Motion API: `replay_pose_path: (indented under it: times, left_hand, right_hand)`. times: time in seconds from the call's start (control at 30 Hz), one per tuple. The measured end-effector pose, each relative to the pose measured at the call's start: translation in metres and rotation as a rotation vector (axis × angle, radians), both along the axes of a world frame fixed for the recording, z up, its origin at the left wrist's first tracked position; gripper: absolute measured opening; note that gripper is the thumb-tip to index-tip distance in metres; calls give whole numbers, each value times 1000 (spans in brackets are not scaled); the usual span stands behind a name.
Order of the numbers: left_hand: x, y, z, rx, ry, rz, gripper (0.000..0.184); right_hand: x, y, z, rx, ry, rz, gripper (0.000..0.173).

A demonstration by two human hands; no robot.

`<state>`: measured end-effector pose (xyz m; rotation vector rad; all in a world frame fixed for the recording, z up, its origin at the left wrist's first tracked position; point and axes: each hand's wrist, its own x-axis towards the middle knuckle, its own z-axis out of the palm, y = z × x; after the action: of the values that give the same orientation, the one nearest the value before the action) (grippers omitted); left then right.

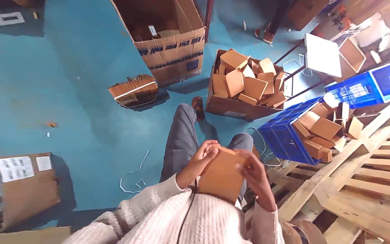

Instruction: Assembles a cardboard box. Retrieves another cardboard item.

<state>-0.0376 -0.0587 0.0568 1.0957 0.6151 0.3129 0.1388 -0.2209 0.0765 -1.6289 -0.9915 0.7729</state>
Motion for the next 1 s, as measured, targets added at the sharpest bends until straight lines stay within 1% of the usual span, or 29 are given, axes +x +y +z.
replay_pose_path:
  times: [0.03, 0.07, 0.1, 0.13, 0.17, 0.23, 0.3, 0.37, 0.43, 0.53, 0.6, 0.67, 0.73, 0.77, 0.8, 0.87, 0.9, 0.93, 1.0]
  left_hand:
    - [1, 6, -3, 45, 41, 2, 60]
    - [1, 13, -8, 81, 69, 40, 66]
    - [0, 22, -12, 101, 91, 103, 68]
    - [-2, 33, -15, 108, 116, 174, 66]
    - [-5, 44, -18, 99, 146, 235, 63]
    - [-15, 64, -23, 79, 207, 353, 57]
    - [-30, 81, -29, 101, 255, 457, 54]
    - [-48, 92, -36, 90, 326, 554, 51]
    - [-63, 99, -43, 59, 425, 654, 49]
    - [-82, 103, -58, 19, 541, 775, 48]
    - [-90, 103, -66, -8, 595, 830, 48]
    - [-92, 105, -71, -21, 647, 872, 47]
    - [-94, 107, -75, -21, 689, 894, 44]
    - [-94, 109, -78, -15, 706, 903, 43]
    - [-94, 111, -81, -11, 722, 907, 42]
    - [-91, 115, -84, -11, 751, 902, 40]
    - [-89, 119, -85, -6, 760, 892, 40]
    - [-84, 123, -85, 12, 762, 879, 39]
    - [-72, 135, -87, 46, 743, 867, 39]
  right_hand:
    - [15, 5, -4, 30, -6, -134, 40]
    - [33, 13, -9, 51, 29, -307, 44]
    - [54, 26, -15, 50, 88, -508, 48]
    - [76, 44, -21, 34, 170, -702, 50]
    - [101, 62, -26, 20, 261, -836, 52]
    - [149, 100, -36, 48, 430, -949, 53]
    - [192, 142, -42, 118, 616, -977, 49]
    - [233, 183, -48, 182, 712, -994, 51]
    - [272, 225, -58, 197, 641, -1033, 54]
    - [319, 270, -83, 196, 593, -967, 58]
    - [339, 295, -100, 179, 601, -959, 55]
    - [353, 321, -116, 153, 587, -994, 55]
    - [374, 343, -140, 111, 575, -1030, 55]
    - [382, 351, -150, 50, 551, -1020, 55]
    - [388, 356, -159, -69, 491, -1011, 55]
    - [388, 354, -173, -390, 270, -1023, 53]
    - [385, 351, -179, -478, 166, -1041, 51]
    - [381, 347, -185, -475, 95, -1070, 50]
    - [367, 329, -197, -344, -53, -1051, 54]
